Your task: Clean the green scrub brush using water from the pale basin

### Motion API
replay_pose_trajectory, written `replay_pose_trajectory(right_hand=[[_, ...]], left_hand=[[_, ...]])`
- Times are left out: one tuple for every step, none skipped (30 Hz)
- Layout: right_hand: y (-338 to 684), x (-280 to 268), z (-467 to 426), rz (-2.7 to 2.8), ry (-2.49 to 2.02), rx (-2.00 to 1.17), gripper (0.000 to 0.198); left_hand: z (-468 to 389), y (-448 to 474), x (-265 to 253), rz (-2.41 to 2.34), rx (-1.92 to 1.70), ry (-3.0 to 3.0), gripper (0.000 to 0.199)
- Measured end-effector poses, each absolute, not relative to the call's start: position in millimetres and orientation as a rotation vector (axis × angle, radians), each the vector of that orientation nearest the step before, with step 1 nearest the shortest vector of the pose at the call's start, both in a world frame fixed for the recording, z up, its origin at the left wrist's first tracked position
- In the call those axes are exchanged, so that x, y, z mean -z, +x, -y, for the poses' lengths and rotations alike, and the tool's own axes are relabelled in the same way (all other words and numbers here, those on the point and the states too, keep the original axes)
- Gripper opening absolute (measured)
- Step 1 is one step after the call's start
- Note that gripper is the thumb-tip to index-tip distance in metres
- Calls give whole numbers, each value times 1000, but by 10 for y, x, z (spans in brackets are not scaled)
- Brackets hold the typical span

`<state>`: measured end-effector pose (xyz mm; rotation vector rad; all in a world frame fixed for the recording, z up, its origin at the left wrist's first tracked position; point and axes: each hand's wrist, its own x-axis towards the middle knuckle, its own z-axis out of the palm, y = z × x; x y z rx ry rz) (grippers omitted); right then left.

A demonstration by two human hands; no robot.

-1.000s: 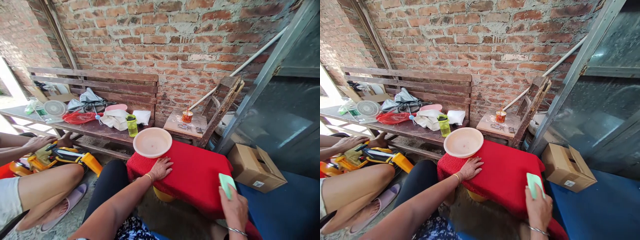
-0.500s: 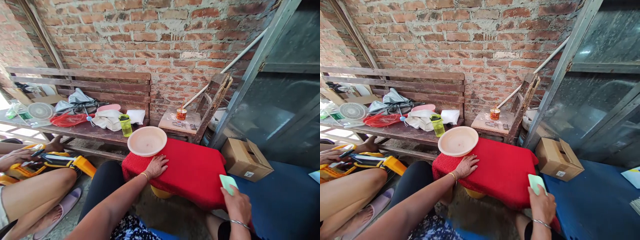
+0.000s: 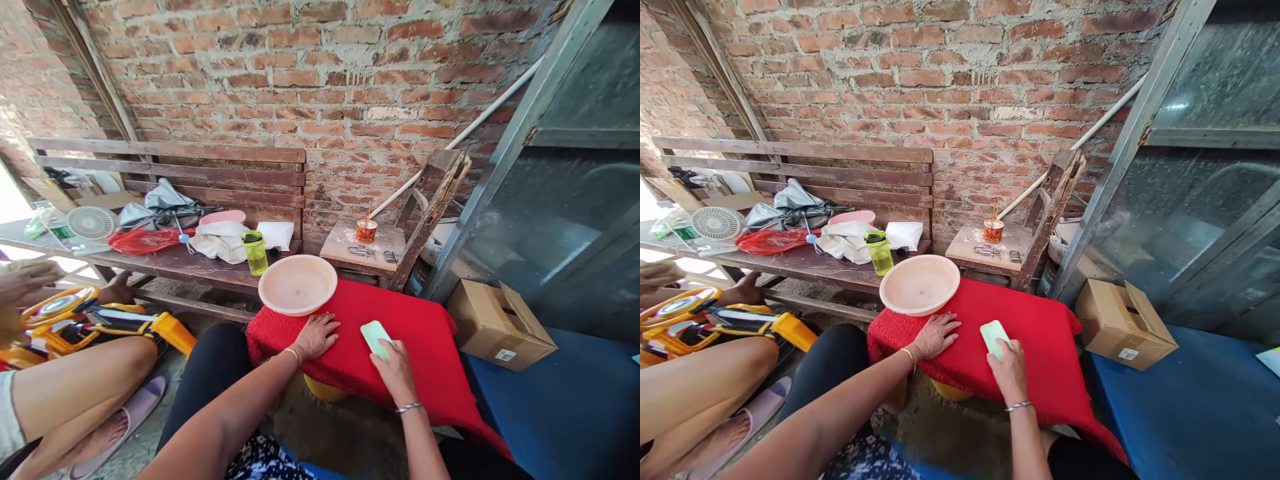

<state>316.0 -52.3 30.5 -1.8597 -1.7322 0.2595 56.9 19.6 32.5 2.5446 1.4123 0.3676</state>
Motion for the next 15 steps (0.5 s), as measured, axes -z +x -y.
replay_pose_trajectory(right_hand=[[3329, -292, 551, 1678, -1928, -217, 44], [3533, -280, 595, 1607, -2008, -166, 47], [3753, -269, 654, 1520, -2094, -113, 51], [3973, -259, 724, 1419, -2181, -75, 54], [4179, -250, 801, 1311, -2259, -65, 57], [4359, -241, 877, 1205, -2318, -84, 61], [4506, -233, 949, 1108, -2356, -119, 64], [4619, -225, 1012, 1027, -2374, -166, 68], [4701, -219, 1066, 964, -2375, -221, 72], [4755, -215, 1109, 907, -2371, -277, 76], [4789, -214, 1143, 853, -2368, -329, 79], [4808, -218, 1168, 791, -2379, -369, 80], [4815, -226, 1186, 711, -2404, -387, 81], [4812, -239, 1195, 632, -2432, -375, 80], [4793, -254, 1196, 575, -2455, -328, 78]], left_hand=[[-198, 568, -324, -1413, -366, 2540, 42], [-199, 567, -324, -1413, -368, 2535, 42], [-200, 565, -324, -1411, -371, 2531, 42], [-200, 564, -323, -1407, -377, 2528, 42], [-201, 563, -322, -1402, -383, 2527, 42], [-202, 562, -321, -1397, -389, 2526, 42], [-203, 561, -319, -1394, -394, 2524, 42], [-203, 561, -316, -1392, -399, 2523, 42], [-204, 560, -313, -1391, -402, 2522, 42], [-204, 560, -310, -1391, -403, 2521, 41], [-204, 561, -307, -1391, -400, 2521, 41], [-204, 561, -305, -1393, -398, 2522, 41], [-204, 562, -303, -1394, -394, 2524, 42], [-204, 562, -302, -1395, -390, 2526, 42], [-205, 562, -302, -1397, -388, 2529, 42]])
